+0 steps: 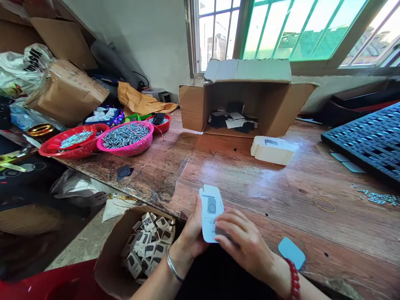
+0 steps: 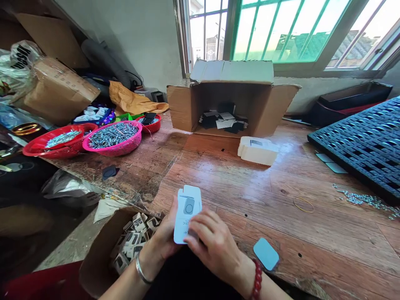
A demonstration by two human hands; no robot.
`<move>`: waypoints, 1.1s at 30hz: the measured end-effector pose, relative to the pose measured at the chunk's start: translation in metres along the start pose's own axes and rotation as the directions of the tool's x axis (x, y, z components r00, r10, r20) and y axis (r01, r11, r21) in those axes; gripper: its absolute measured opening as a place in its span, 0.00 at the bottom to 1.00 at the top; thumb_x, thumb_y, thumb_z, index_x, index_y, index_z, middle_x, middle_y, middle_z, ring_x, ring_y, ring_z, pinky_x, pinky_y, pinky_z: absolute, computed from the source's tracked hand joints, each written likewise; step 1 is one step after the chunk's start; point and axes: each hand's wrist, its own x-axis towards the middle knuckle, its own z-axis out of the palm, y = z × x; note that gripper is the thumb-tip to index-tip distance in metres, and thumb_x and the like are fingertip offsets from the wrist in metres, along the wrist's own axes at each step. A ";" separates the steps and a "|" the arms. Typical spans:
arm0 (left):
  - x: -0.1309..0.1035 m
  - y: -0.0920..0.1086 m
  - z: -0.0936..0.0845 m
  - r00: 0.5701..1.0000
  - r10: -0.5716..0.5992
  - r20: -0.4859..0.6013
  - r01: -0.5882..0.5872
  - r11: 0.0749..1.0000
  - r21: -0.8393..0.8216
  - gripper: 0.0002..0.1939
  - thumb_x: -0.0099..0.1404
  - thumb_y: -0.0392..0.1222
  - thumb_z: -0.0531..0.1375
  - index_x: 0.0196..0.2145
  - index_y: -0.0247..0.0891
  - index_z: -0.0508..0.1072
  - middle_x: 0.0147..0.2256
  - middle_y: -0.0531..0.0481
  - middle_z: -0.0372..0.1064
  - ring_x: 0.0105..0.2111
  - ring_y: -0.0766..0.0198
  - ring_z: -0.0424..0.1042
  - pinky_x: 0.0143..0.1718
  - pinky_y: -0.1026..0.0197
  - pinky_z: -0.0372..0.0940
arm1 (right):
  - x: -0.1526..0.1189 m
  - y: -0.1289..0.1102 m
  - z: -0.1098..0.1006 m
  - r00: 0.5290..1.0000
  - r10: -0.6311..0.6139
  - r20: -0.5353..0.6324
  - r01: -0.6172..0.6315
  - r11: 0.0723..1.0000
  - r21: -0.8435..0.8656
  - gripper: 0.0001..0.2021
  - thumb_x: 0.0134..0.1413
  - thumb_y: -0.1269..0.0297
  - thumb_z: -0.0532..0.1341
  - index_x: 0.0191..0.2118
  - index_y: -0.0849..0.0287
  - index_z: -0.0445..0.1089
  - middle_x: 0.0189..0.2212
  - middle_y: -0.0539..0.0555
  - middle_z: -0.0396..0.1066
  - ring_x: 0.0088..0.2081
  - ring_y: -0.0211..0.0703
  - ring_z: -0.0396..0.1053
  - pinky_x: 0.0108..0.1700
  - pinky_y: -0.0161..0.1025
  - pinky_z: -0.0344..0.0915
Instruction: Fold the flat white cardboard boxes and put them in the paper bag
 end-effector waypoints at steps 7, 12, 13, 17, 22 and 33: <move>-0.015 -0.006 0.000 0.990 -0.085 0.111 0.079 0.995 0.059 0.36 0.57 0.71 0.59 0.46 0.35 0.77 0.36 0.43 0.78 0.31 0.60 0.76 0.35 0.58 0.72 | 0.026 0.022 -0.007 0.924 0.380 0.049 -0.383 0.921 0.070 0.15 0.46 0.74 0.66 0.41 0.56 0.67 0.39 0.55 0.71 0.42 0.50 0.67 0.42 0.46 0.69; -0.021 -0.013 -0.005 0.983 -0.150 0.108 0.139 0.985 0.102 0.34 0.46 0.62 0.72 0.44 0.34 0.78 0.36 0.43 0.78 0.35 0.57 0.76 0.39 0.54 0.72 | 0.034 0.020 -0.021 0.857 0.439 0.270 -0.489 0.858 0.155 0.09 0.47 0.76 0.65 0.28 0.57 0.66 0.30 0.49 0.66 0.35 0.42 0.64 0.36 0.37 0.63; -0.021 -0.014 -0.006 0.979 -0.169 0.113 0.158 0.982 0.103 0.35 0.45 0.61 0.73 0.44 0.34 0.78 0.37 0.43 0.78 0.36 0.57 0.76 0.39 0.54 0.72 | 0.035 0.019 -0.026 0.844 0.424 0.329 -0.490 0.859 0.150 0.09 0.50 0.74 0.65 0.25 0.57 0.66 0.29 0.48 0.65 0.35 0.41 0.64 0.36 0.37 0.62; -0.022 -0.017 -0.005 0.971 -0.198 0.133 0.182 0.975 0.124 0.33 0.42 0.59 0.75 0.40 0.32 0.79 0.35 0.43 0.77 0.35 0.58 0.76 0.39 0.55 0.72 | 0.039 0.018 -0.044 0.800 0.367 0.474 -0.464 0.880 0.102 0.13 0.54 0.69 0.66 0.21 0.58 0.65 0.29 0.49 0.64 0.36 0.42 0.62 0.38 0.38 0.60; -0.016 -0.017 -0.001 0.985 -0.148 0.088 0.132 0.977 0.165 0.29 0.45 0.57 0.74 0.36 0.30 0.80 0.27 0.46 0.77 0.27 0.62 0.75 0.32 0.60 0.70 | 0.035 0.019 -0.041 0.820 0.410 0.399 -0.495 0.858 0.136 0.16 0.53 0.66 0.65 0.19 0.58 0.61 0.30 0.50 0.62 0.36 0.43 0.62 0.38 0.40 0.62; -0.010 -0.001 0.003 0.948 0.279 -0.151 -0.227 0.930 0.290 0.24 0.48 0.57 0.72 0.31 0.32 0.78 0.27 0.48 0.78 0.27 0.61 0.75 0.31 0.62 0.67 | 0.007 0.007 -0.001 0.735 0.628 0.255 -0.658 0.571 0.491 0.15 0.58 0.53 0.60 0.30 0.59 0.74 0.26 0.52 0.71 0.29 0.42 0.67 0.32 0.37 0.64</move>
